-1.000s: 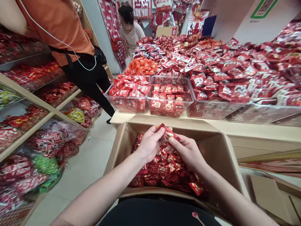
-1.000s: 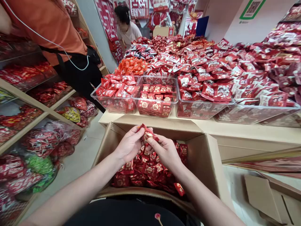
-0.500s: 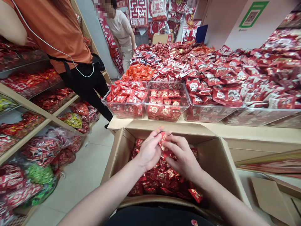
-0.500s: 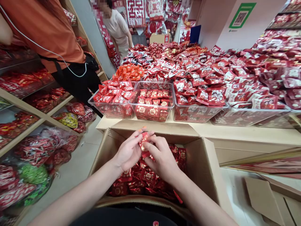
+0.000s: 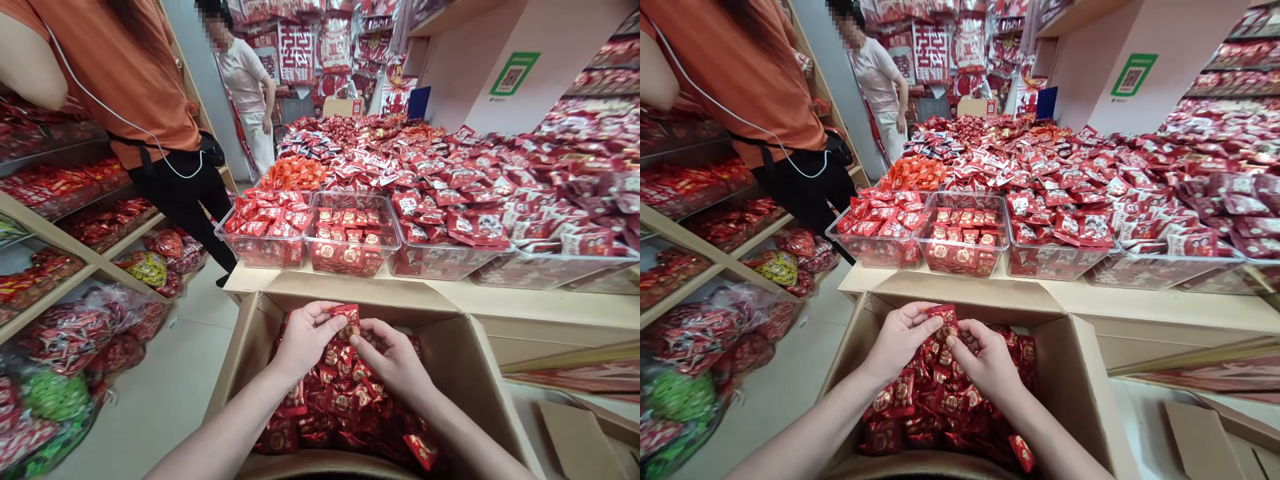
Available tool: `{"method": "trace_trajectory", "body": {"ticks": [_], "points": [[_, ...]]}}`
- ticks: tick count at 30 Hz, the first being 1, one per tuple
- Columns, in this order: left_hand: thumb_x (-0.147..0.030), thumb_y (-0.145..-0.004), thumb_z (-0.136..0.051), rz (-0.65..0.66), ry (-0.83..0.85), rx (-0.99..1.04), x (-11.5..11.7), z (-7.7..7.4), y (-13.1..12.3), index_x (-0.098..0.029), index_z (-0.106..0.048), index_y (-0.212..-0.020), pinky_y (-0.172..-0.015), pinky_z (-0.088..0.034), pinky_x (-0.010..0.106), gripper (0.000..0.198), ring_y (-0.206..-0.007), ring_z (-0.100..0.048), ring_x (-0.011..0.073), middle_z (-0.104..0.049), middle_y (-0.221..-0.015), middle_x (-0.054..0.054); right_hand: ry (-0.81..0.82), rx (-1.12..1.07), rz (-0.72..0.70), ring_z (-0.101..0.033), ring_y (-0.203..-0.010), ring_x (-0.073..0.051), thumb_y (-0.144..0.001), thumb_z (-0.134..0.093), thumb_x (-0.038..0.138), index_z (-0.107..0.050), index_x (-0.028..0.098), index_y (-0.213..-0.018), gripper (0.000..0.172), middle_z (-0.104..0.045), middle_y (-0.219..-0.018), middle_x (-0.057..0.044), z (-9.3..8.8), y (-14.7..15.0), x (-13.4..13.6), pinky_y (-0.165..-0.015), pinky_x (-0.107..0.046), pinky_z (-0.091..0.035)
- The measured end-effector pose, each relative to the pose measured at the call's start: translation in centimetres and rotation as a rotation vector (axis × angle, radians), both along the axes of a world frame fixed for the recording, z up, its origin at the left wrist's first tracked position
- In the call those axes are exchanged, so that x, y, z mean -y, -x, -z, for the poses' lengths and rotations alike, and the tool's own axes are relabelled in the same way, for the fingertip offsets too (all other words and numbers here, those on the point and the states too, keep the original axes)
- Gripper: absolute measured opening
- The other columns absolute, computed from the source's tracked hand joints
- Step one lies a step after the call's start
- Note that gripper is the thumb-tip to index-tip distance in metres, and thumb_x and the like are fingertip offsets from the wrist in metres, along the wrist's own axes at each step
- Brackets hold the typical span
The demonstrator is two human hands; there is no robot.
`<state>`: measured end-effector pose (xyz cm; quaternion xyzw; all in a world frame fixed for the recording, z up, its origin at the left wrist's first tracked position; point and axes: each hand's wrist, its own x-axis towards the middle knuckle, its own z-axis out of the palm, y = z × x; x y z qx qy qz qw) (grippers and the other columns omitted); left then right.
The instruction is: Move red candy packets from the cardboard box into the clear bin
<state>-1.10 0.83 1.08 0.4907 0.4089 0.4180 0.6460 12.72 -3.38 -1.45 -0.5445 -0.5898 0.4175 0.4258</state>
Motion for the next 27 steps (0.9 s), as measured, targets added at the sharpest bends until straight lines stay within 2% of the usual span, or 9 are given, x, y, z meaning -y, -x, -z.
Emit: {"method": "trace_trajectory", "body": {"ticks": [5, 8, 10, 12, 14, 17, 19, 23, 27], "points": [[-0.023, -0.067, -0.063, -0.052, -0.005, 0.004, -1.3, -1.1, 0.7, -0.013, -0.062, -0.084, -0.063, -0.048, 0.025, 0.02, -0.065, -0.061, 0.0141, -0.068, -0.075, 0.005, 0.055, 0.401, -0.21, -0.052, -0.062, -0.013, -0.078, -0.043, 0.031, -0.058, 0.018, -0.076, 0.021, -0.059, -0.068, -0.002, -0.8, -1.7, -0.4, -0.056, -0.022, -0.038], [-0.021, -0.065, -0.065, -0.164, -0.053, 0.071, -2.3, -1.1, 1.6, -0.014, -0.061, -0.084, -0.062, -0.048, 0.022, 0.02, -0.063, -0.06, 0.0108, -0.067, -0.073, 0.002, 0.19, 0.774, -0.322, -0.056, -0.069, -0.019, -0.073, -0.047, 0.025, -0.06, 0.015, -0.073, 0.016, -0.061, -0.073, -0.009, 1.1, -2.4, -0.8, -0.062, -0.027, -0.039], [-0.02, -0.065, -0.065, -0.222, -0.071, 0.121, -2.7, -0.6, 2.2, -0.016, -0.06, -0.082, -0.062, -0.046, 0.018, 0.018, -0.063, -0.058, 0.008, -0.066, -0.073, -0.001, 0.282, 0.893, -0.373, -0.057, -0.078, -0.024, -0.069, -0.049, 0.022, -0.06, 0.011, -0.08, 0.019, -0.062, -0.081, -0.014, 3.3, -2.2, -0.7, -0.067, -0.031, -0.04], [-0.02, -0.066, -0.063, -0.228, -0.046, 0.15, -2.6, 0.1, 2.6, -0.017, -0.06, -0.082, -0.062, -0.045, 0.016, 0.016, -0.063, -0.057, 0.0064, -0.065, -0.072, -0.003, 0.327, 0.881, -0.437, -0.057, -0.085, -0.025, -0.063, -0.056, 0.024, -0.059, 0.011, -0.091, 0.031, -0.06, -0.092, -0.016, 5.7, -1.4, -0.3, -0.07, -0.031, -0.041], [-0.022, -0.068, -0.062, -0.207, 0.003, 0.144, -2.0, 0.8, 2.5, -0.017, -0.059, -0.081, -0.061, -0.044, 0.017, 0.015, -0.062, -0.056, 0.0064, -0.063, -0.071, -0.003, 0.34, 0.829, -0.498, -0.058, -0.085, -0.026, -0.051, -0.066, 0.026, -0.056, 0.013, -0.102, 0.053, -0.06, -0.096, -0.015, 7.7, -0.4, 0.5, -0.068, -0.029, -0.043], [-0.024, -0.069, -0.059, -0.173, 0.076, 0.112, -1.0, 1.5, 2.0, -0.017, -0.056, -0.079, -0.056, -0.043, 0.019, 0.013, -0.055, -0.055, 0.0076, -0.061, -0.064, -0.003, 0.314, 0.78, -0.514, -0.059, -0.081, -0.027, -0.04, -0.072, 0.019, -0.053, 0.017, -0.106, 0.069, -0.062, -0.092, -0.012, 9.5, 0.8, 1.8, -0.063, -0.029, -0.044], [-0.025, -0.07, -0.056, -0.141, 0.123, 0.111, -0.6, 1.5, 1.7, -0.017, -0.053, -0.078, -0.053, -0.042, 0.02, 0.011, -0.053, -0.055, 0.0091, -0.059, -0.06, -0.003, 0.273, 0.755, -0.482, -0.06, -0.077, -0.026, -0.042, -0.071, 0.016, -0.056, 0.021, -0.099, 0.06, -0.063, -0.087, -0.01, 9.9, 1.1, 2.4, -0.058, -0.028, -0.043], [-0.023, -0.07, -0.051, -0.056, 0.159, 0.099, -0.4, 1.5, 1.6, -0.019, -0.05, -0.072, -0.05, -0.04, 0.021, 0.005, -0.051, -0.055, 0.0117, -0.057, -0.054, -0.004, 0.188, 0.696, -0.44, -0.058, -0.06, -0.021, -0.042, -0.069, 0.013, -0.058, 0.025, -0.069, 0.031, -0.061, -0.064, 0.0, 9.5, 1.1, 2.1, -0.049, -0.027, -0.038], [-0.018, -0.067, -0.045, -0.02, 0.087, -0.125, -0.6, 2.0, 2.2, -0.019, -0.051, -0.063, -0.04, -0.033, 0.018, 0.007, -0.041, -0.047, 0.0092, -0.051, -0.046, -0.005, 0.124, 0.636, -0.417, -0.054, -0.056, -0.016, -0.046, -0.065, 0.01, -0.056, 0.022, -0.059, 0.02, -0.056, -0.056, 0.003, 7.9, 0.1, 0.1, -0.05, -0.024, -0.035]]}}
